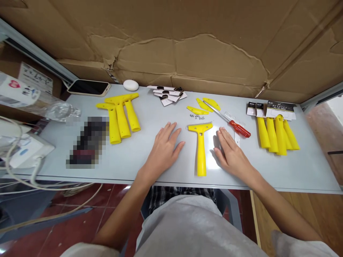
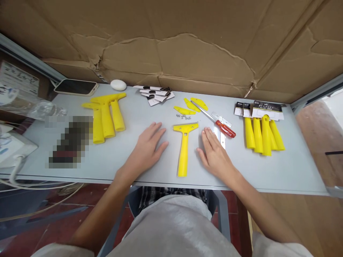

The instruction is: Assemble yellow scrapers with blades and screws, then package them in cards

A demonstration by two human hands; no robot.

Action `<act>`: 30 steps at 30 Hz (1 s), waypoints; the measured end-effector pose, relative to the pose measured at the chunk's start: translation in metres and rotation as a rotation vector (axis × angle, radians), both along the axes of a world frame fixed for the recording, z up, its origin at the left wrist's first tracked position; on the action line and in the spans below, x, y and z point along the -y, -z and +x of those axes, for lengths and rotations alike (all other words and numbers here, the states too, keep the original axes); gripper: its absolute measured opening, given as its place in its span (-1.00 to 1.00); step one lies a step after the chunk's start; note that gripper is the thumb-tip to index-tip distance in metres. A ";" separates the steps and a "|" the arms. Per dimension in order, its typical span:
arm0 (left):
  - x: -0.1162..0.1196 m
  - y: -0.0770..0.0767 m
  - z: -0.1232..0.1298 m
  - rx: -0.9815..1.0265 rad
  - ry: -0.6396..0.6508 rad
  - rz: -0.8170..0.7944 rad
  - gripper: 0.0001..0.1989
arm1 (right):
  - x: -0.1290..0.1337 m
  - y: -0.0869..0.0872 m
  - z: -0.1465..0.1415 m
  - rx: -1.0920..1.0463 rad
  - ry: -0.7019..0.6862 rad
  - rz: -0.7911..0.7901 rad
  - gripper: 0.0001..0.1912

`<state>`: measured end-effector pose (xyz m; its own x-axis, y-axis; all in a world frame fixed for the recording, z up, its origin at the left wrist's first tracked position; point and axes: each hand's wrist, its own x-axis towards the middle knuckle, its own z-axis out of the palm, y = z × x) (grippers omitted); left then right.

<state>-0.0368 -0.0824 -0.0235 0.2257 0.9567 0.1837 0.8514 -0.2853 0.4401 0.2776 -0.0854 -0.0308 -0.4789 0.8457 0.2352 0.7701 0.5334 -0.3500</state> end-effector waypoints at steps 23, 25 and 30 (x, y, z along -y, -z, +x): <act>0.018 0.004 0.010 -0.132 0.039 0.001 -0.39 | 0.020 0.012 -0.026 0.172 0.134 -0.004 -0.17; 0.018 0.004 0.010 -0.122 0.033 0.002 -0.40 | 0.020 0.012 -0.026 0.176 0.134 -0.008 -0.17; 0.019 0.004 0.010 -0.121 0.039 -0.001 -0.40 | 0.019 0.010 -0.026 0.176 0.132 -0.024 -0.16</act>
